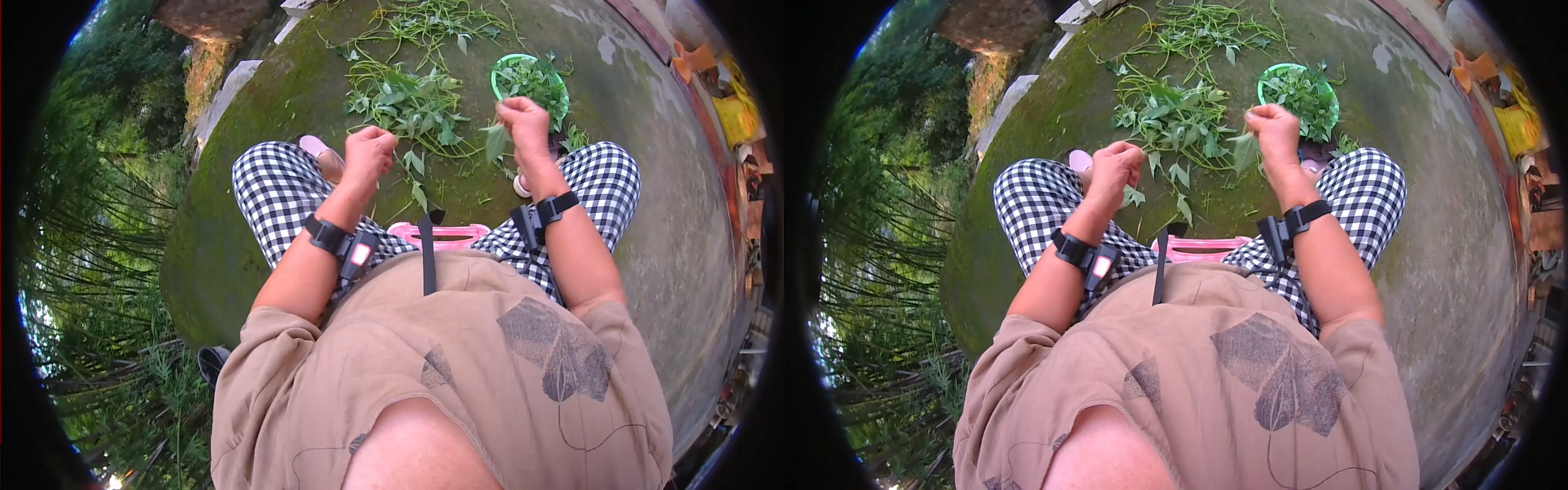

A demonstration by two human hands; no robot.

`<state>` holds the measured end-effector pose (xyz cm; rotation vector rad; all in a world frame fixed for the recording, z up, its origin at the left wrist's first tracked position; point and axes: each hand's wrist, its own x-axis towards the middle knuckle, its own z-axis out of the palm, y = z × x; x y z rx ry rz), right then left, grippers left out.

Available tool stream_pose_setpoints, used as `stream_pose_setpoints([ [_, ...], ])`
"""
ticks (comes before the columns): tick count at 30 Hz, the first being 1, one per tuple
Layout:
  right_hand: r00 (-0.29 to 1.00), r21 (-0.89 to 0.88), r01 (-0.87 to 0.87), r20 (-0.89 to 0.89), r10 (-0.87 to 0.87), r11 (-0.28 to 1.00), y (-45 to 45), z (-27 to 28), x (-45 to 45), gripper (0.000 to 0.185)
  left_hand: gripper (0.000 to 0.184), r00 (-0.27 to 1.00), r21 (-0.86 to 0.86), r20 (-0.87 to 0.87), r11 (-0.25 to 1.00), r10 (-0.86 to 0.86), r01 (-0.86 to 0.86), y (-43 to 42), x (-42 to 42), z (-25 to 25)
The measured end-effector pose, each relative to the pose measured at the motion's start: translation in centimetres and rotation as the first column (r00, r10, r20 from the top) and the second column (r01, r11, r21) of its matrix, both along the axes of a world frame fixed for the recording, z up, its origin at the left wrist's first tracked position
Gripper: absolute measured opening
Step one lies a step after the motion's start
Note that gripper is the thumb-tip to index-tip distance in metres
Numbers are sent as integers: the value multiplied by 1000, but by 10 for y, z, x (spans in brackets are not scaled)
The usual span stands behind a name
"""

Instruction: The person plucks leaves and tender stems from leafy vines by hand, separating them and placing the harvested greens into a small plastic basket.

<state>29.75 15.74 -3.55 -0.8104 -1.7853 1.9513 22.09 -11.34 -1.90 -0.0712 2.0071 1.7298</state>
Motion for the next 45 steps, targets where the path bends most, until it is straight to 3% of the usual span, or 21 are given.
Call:
stream_pose_setpoints([
  [2, 1000, 0, 30, -2, -30, 1000, 17, 1, -4, 11, 24, 993, -96, -100, 994, -59, 50, -6, -6, 3],
  [4, 998, 133, 64, 14, -66, 989, 35, 7, -12, 12, 26, 984, -289, -34, 945, -173, 156, -19, -28, 6],
  [5, 997, 140, 77, 19, -80, 987, 44, 12, -17, 12, 22, 903, -144, -384, 979, -193, 148, -27, -41, -16],
  [7, 996, 169, 90, 11, -94, 982, 64, 17, -31, 13, 16, 707, -151, -645, 955, -290, 254, -34, -66, -17],
  [8, 995, 144, 104, -21, -102, 984, 74, 17, -39, 14, 15, 831, -213, -471, 952, -296, 218, -37, -78, -4],
  [9, 992, 112, 124, 3, -125, 986, 86, 18, -46, 13, 9, 888, -385, -332, 905, -317, 180, -29, -82, 19],
  [12, 979, 28, 195, 61, -196, 980, 111, 15, -65, 10, 5, 955, -357, -185, 921, -232, 155, -21, -110, 23],
  [17, 913, -16, 384, 157, -377, 923, 153, -13, -94, 6, 16, 949, -372, -192, 913, -251, 166, -6, -155, 20],
  [21, 841, 45, 471, 277, -464, 881, 189, -52, -108, 6, 15, 982, -271, -148, 960, -119, 76, 6, -167, 5],
  [23, 816, 74, 474, 339, -469, 878, 206, -74, -111, 7, 26, 993, -203, -103, 978, -62, 40, 19, -168, 2],
  [25, 808, 88, 433, 404, -429, 897, 219, -100, -111, 10, 52, 993, -184, -73, 980, -89, 74, 35, -171, 9],
  [28, 685, 235, 310, 617, -388, 921, 207, -143, -104, 14, 54, 971, -234, -178, 965, -158, 114, 48, -183, 13],
  [30, 699, 284, -206, 713, -62, 936, 184, -188, -97, 18, 45, 980, -226, -57, 958, -192, 174, 50, -191, 21],
  [31, 627, 333, -327, 777, -61, 884, 164, -223, -94, 18, 42, 977, -208, 12, 955, -212, 210, 50, -196, 24],
  [33, 567, 249, -686, 772, 289, 683, 100, -228, -82, 28, 35, 968, -166, 57, 954, -244, 251, 54, -196, 33],
  [34, 361, 108, -801, 872, 331, 589, 73, -243, -82, 26, 34, 962, -169, 60, 947, -266, 273, 56, -194, 36],
  [36, 143, 5, -896, 949, 279, 443, 18, -238, -84, 35, 32, 949, -179, 74, 932, -308, 316, 58, -193, 35],
  [38, 189, 43, -893, 939, 287, 447, -8, -248, -82, 38, 29, 944, -200, 79, 923, -320, 329, 60, -191, 31],
  [41, 124, -5, -867, 967, 225, 499, -23, -251, -91, 39, 26, 937, -219, 93, 912, -336, 348, 60, -184, 27],
  [45, 62, -73, -889, 959, 278, 453, -14, -252, -102, 35, 26, 923, -244, 85, 890, -376, 385, 56, -181, 21],
])
